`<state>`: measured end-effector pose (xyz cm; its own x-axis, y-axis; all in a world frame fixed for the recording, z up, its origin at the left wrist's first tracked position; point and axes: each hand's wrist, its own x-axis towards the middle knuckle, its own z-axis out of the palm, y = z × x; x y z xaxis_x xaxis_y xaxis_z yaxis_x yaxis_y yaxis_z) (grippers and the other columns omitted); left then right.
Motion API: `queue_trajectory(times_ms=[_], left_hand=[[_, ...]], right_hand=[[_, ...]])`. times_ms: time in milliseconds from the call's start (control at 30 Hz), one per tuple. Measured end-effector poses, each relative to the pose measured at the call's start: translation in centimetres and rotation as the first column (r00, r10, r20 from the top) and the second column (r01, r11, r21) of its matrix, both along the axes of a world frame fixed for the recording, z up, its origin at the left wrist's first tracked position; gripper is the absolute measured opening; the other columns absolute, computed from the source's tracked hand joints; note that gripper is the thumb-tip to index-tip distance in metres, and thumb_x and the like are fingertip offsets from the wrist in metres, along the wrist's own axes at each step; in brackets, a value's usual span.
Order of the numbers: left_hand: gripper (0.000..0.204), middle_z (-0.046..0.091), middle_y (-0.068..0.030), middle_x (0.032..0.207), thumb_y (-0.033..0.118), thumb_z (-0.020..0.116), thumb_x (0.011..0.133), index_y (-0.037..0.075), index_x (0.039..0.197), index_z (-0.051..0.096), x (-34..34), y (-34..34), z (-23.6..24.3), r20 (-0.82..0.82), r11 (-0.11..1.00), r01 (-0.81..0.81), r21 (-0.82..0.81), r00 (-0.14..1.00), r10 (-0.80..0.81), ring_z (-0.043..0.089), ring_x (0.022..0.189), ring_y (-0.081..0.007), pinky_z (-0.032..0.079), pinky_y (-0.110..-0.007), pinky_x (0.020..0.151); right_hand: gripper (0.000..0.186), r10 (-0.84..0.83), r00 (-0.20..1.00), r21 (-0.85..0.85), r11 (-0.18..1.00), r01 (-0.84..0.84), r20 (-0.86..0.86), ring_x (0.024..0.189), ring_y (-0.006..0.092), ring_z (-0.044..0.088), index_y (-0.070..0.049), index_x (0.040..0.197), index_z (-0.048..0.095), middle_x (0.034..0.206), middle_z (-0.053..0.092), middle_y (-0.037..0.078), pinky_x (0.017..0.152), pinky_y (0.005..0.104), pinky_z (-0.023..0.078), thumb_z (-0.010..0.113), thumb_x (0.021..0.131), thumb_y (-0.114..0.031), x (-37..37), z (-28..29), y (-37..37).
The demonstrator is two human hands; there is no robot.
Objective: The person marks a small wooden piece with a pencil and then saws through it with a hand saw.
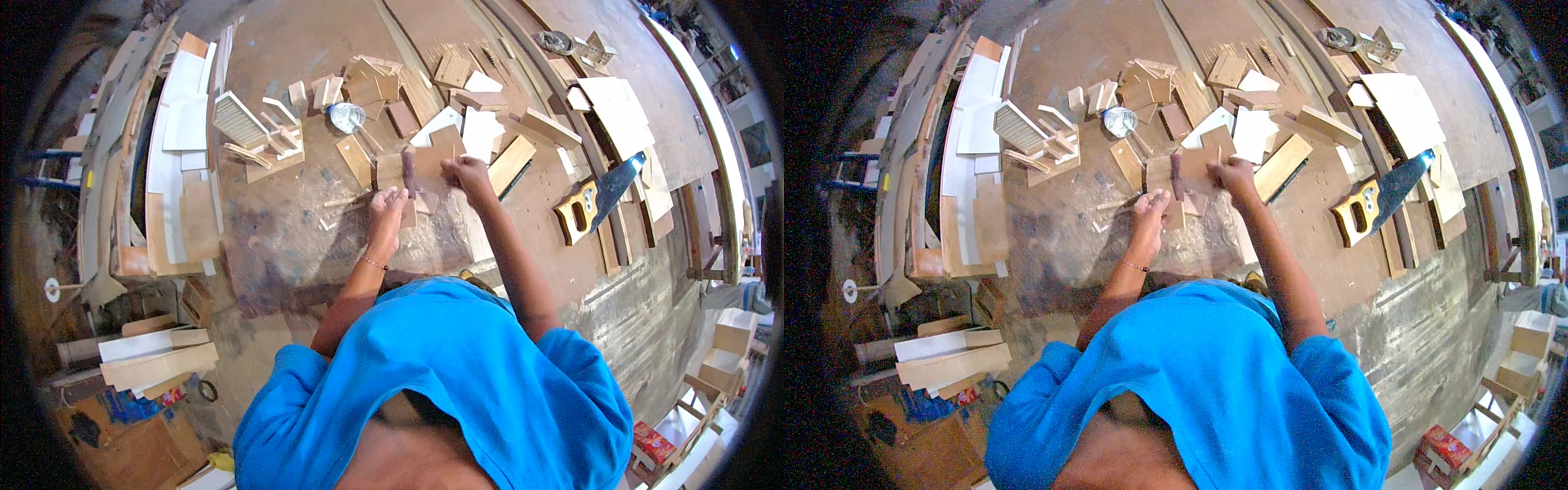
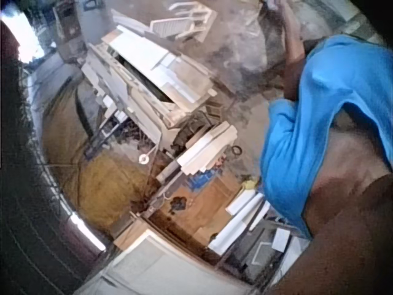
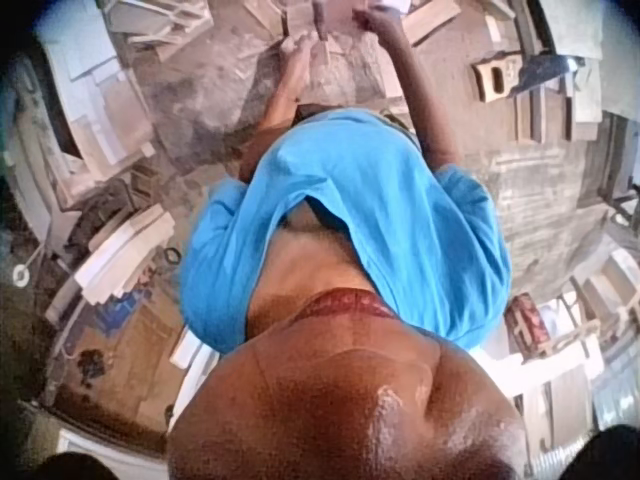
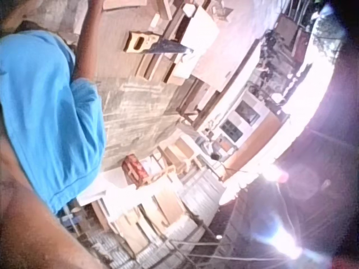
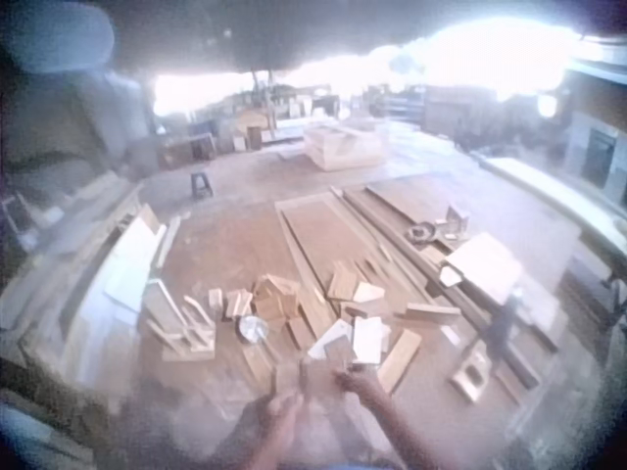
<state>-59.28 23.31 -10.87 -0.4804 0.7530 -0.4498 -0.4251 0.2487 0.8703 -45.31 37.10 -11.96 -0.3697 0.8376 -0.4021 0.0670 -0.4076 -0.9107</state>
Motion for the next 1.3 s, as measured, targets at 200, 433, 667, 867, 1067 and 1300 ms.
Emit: queue_trajectory(times_ms=[200,433,667,867,1067,1300], left_hand=[[0.03,0.059,-0.0048,0.09,0.016,0.06,0.082,-0.001,0.106,0.052,0.3,0.0,-0.1,0.013,0.995,0.077,0.068,0.997,-0.078,0.056,0.076,-0.0113,0.045,-0.023,0.061],[0.018,0.06,-0.0035,0.085,0.011,0.058,0.082,0.001,0.097,0.057,3.2,1.0,0.1,0.014,0.957,0.29,0.035,0.957,-0.29,0.057,0.073,-0.0106,0.045,-0.022,0.06],[0.018,0.06,-0.0045,0.085,0.01,0.056,0.082,0.0,0.096,0.057,9.1,2.9,-2.4,-0.013,0.832,0.554,0.026,0.832,-0.554,0.057,0.075,-0.011,0.045,-0.024,0.062],[0.02,0.06,-0.0054,0.088,0.012,0.056,0.084,-0.001,0.1,0.055,15.2,4.1,-1.8,-0.138,0.658,0.753,-0.029,0.649,-0.748,0.058,0.08,-0.0118,0.046,-0.021,0.066],[0.016,0.063,-0.0079,0.082,0.009,0.059,0.081,-0.002,0.091,0.061,20.9,5.3,-3.9,-0.321,0.574,0.819,0.028,0.551,-0.77,0.06,0.077,-0.0138,0.047,-0.026,0.069],[0.025,0.062,-0.0083,0.088,0.012,0.057,0.082,-0.003,0.102,0.058,28.3,6.4,-2.3,-0.484,0.3,0.954,0.005,0.264,-0.834,0.058,0.076,-0.0124,0.046,-0.023,0.066]], right_hand=[[0.051,-0.181,0.978,0.31,0.928,0.205,-0.103,0.073,0.0187,0.061,0.008,0.1,0.056,0.092,0.062,0.016,0.063,0.0305,0.048,0.067,0.075,-0.035,-7.9,1.7,5.6],[0.027,-0.084,0.996,0.148,0.985,0.086,-0.019,0.063,0.0128,0.056,0.005,0.09,0.06,0.073,0.06,0.007,0.058,0.025,0.047,0.064,0.08,-0.02,-0.9,-0.2,-0.9],[0.027,-0.584,0.808,0.133,0.797,0.589,-0.073,0.056,0.0141,0.057,0.005,0.088,0.057,0.07,0.059,0.008,0.052,0.0249,0.049,0.062,0.083,-0.021,10.5,0.6,-6.9],[0.024,-0.822,0.558,0.284,0.511,0.811,-0.117,0.055,0.0124,0.058,0.003,0.084,0.059,0.068,0.059,0.007,0.048,0.0236,0.048,0.061,0.084,-0.021,18.0,1.9,-10.4],[0.02,-0.946,0.181,0.614,0.313,0.724,0.269,0.065,0.0174,0.06,-0.002,0.084,0.065,0.073,0.064,0.009,0.062,0.0297,0.047,0.063,0.078,-0.021,27.0,-0.3,-11.5],[0.021,-0.857,-0.114,0.72,0.343,0.604,0.503,0.093,0.0321,0.051,-0.006,0.09,0.062,0.095,0.055,0.017,0.082,0.0376,0.041,0.063,0.073,-0.019,36.2,-4.8,-10.7]])
